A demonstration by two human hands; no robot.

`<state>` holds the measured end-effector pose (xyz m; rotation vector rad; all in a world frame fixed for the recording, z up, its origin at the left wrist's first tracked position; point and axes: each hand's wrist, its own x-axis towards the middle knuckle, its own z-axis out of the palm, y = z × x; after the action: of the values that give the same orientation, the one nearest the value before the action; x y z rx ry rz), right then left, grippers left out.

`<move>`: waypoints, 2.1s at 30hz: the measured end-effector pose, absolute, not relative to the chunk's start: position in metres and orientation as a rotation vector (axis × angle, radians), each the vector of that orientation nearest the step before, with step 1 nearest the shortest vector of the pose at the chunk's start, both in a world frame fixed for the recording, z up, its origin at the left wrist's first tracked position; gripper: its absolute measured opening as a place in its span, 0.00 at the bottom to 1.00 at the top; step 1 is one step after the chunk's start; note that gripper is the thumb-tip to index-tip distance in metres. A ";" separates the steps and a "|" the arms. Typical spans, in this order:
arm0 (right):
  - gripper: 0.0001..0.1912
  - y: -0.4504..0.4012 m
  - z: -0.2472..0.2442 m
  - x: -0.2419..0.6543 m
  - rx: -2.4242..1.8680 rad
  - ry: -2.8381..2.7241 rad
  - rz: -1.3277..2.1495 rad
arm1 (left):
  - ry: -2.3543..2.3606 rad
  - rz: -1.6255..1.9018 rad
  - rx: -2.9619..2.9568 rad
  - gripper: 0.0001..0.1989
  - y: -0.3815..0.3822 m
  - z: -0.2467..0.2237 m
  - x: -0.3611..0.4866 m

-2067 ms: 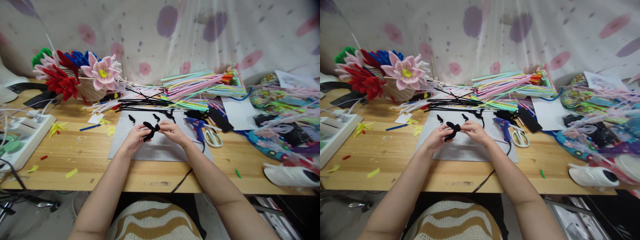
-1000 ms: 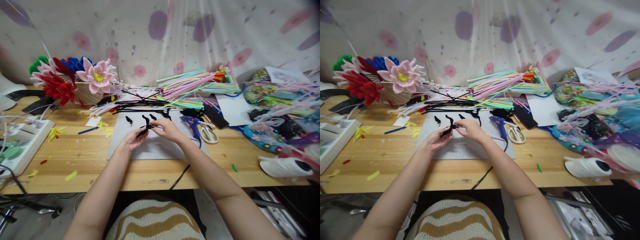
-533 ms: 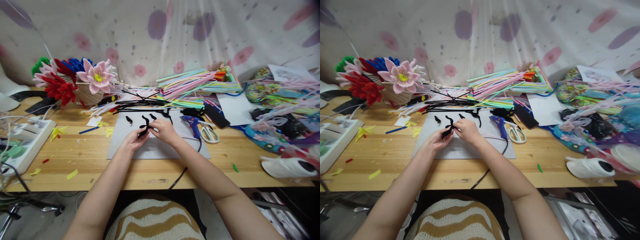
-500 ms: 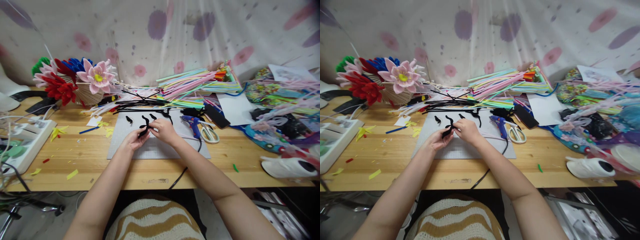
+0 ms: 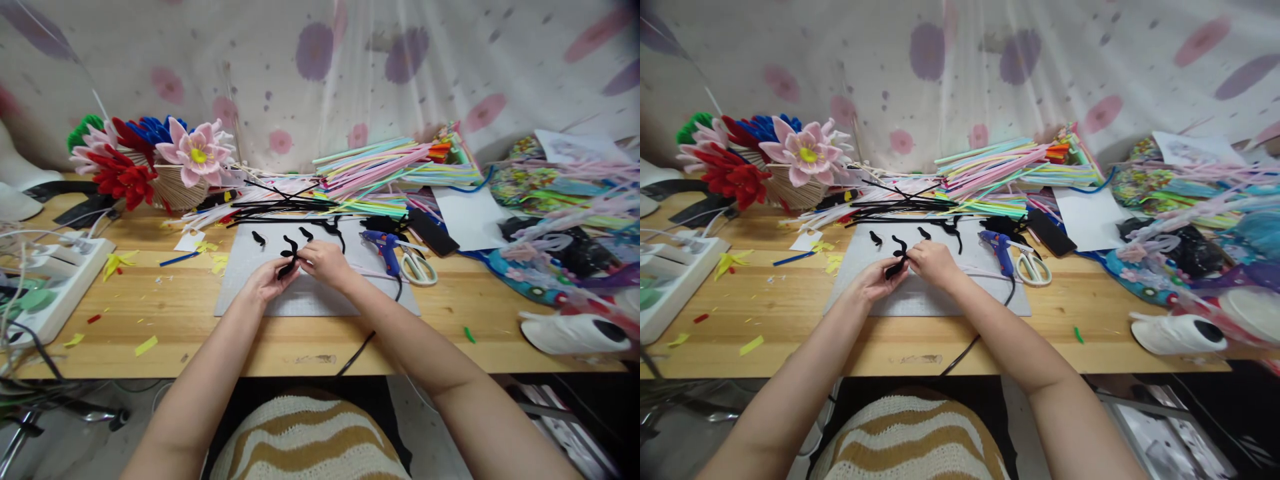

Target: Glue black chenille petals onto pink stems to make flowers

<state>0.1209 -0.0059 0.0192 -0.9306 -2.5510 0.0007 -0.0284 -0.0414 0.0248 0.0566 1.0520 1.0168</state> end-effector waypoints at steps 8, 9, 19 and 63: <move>0.08 0.008 0.039 0.133 -0.903 -2.224 0.508 | 0.845 0.948 0.281 0.14 -0.048 0.044 -0.033; 0.07 0.011 0.047 0.136 -0.914 -2.144 0.659 | 0.847 0.944 0.318 0.15 -0.048 0.047 -0.035; 0.10 0.025 0.062 0.132 -0.794 -1.341 2.254 | 1.079 1.215 0.442 0.07 -0.051 0.022 -0.036; 0.16 0.023 0.057 0.129 -0.826 -1.368 1.779 | 1.312 1.032 1.393 0.07 -0.017 0.128 -0.098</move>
<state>0.1292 0.0227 0.0572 -0.8263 -1.3675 1.7793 -0.0979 -0.0169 0.1275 1.3926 1.3120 1.0319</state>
